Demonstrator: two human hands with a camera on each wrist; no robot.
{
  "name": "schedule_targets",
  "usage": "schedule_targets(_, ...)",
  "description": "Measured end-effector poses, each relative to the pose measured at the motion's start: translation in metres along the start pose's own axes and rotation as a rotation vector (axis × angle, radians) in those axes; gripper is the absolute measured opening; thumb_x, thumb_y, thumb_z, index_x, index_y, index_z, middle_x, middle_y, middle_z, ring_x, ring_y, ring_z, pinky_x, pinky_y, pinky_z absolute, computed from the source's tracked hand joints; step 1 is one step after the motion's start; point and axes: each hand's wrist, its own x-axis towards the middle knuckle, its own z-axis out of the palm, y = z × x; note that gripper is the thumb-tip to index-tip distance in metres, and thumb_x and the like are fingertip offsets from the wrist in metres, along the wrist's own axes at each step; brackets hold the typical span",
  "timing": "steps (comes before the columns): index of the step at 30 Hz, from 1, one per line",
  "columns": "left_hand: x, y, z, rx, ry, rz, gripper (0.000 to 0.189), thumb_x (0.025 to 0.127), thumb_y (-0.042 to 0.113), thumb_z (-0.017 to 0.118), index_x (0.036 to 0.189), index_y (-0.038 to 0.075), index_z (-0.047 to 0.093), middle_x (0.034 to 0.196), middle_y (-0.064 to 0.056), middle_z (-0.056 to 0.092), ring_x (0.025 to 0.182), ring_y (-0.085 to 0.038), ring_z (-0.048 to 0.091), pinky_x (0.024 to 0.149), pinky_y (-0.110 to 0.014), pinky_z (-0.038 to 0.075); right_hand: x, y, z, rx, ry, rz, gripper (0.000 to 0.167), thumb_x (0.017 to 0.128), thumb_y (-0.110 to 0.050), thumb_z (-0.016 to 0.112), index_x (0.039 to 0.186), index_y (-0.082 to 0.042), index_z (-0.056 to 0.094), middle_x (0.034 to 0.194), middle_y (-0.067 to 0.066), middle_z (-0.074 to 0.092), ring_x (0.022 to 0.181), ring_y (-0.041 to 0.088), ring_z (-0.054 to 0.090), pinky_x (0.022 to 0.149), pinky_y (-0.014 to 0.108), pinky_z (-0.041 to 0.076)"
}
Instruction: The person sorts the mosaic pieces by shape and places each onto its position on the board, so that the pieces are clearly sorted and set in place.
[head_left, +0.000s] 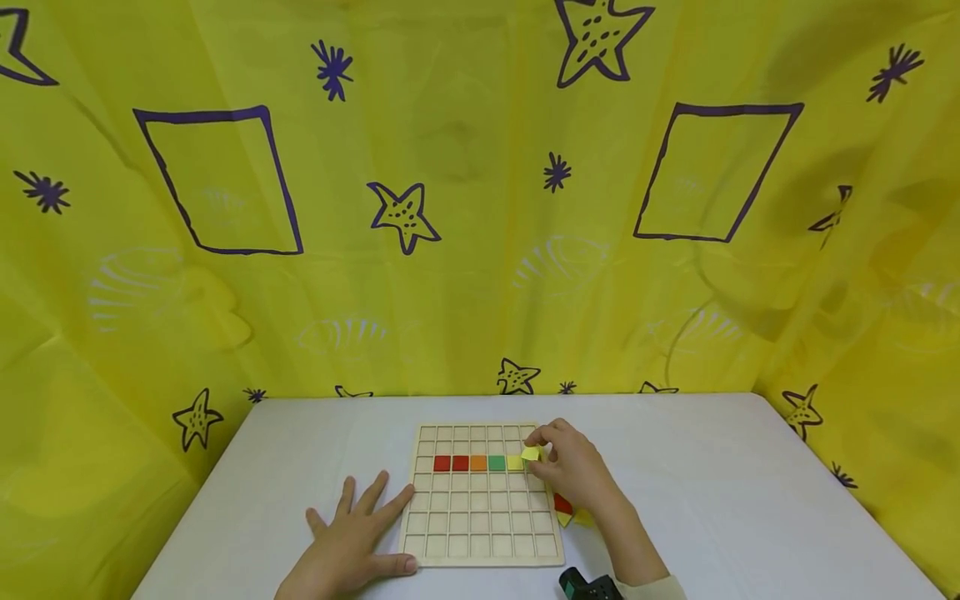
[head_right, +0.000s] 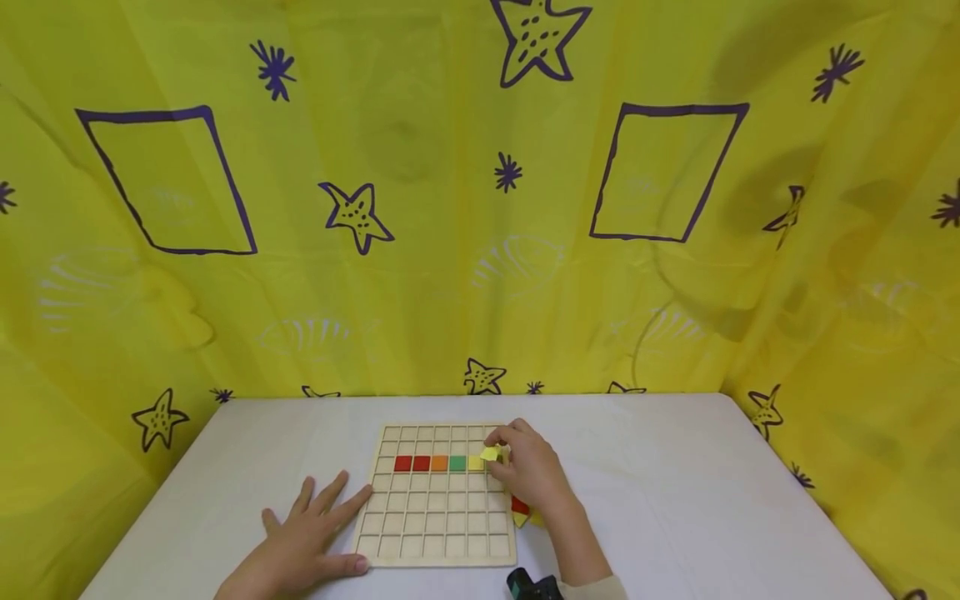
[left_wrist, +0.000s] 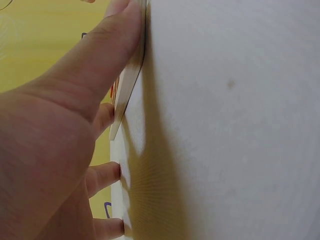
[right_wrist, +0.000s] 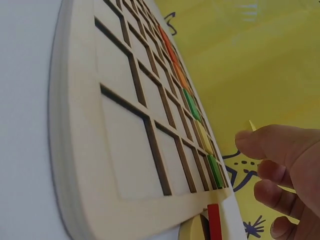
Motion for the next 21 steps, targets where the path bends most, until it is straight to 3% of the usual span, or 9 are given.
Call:
schedule_targets(8, 0.000, -0.001, -0.001, -0.004, -0.008, 0.001, 0.100, 0.065, 0.079, 0.068, 0.151, 0.033, 0.043, 0.162, -0.015, 0.031, 0.142, -0.063, 0.013, 0.087, -0.093, 0.000, 0.000, -0.008, 0.007, -0.009, -0.027, -0.096, 0.023, 0.081, -0.016, 0.082, 0.103, -0.015, 0.074, 0.094, -0.008, 0.061, 0.071, 0.009, 0.050, 0.067, 0.027, 0.046)
schedule_targets(21, -0.002, -0.002, -0.001, -0.001, 0.007, 0.031, 0.099, 0.066, 0.077, 0.069, 0.150, 0.032, 0.044, 0.161, -0.016, 0.032, 0.141, -0.064, 0.015, 0.086, -0.093, 0.002, -0.001, -0.029, 0.017, -0.001, -0.055, -0.150, 0.020, 0.082, -0.016, 0.077, 0.100, -0.020, 0.072, 0.096, -0.010, 0.060, 0.079, 0.011, 0.054, 0.071, 0.028, 0.047)
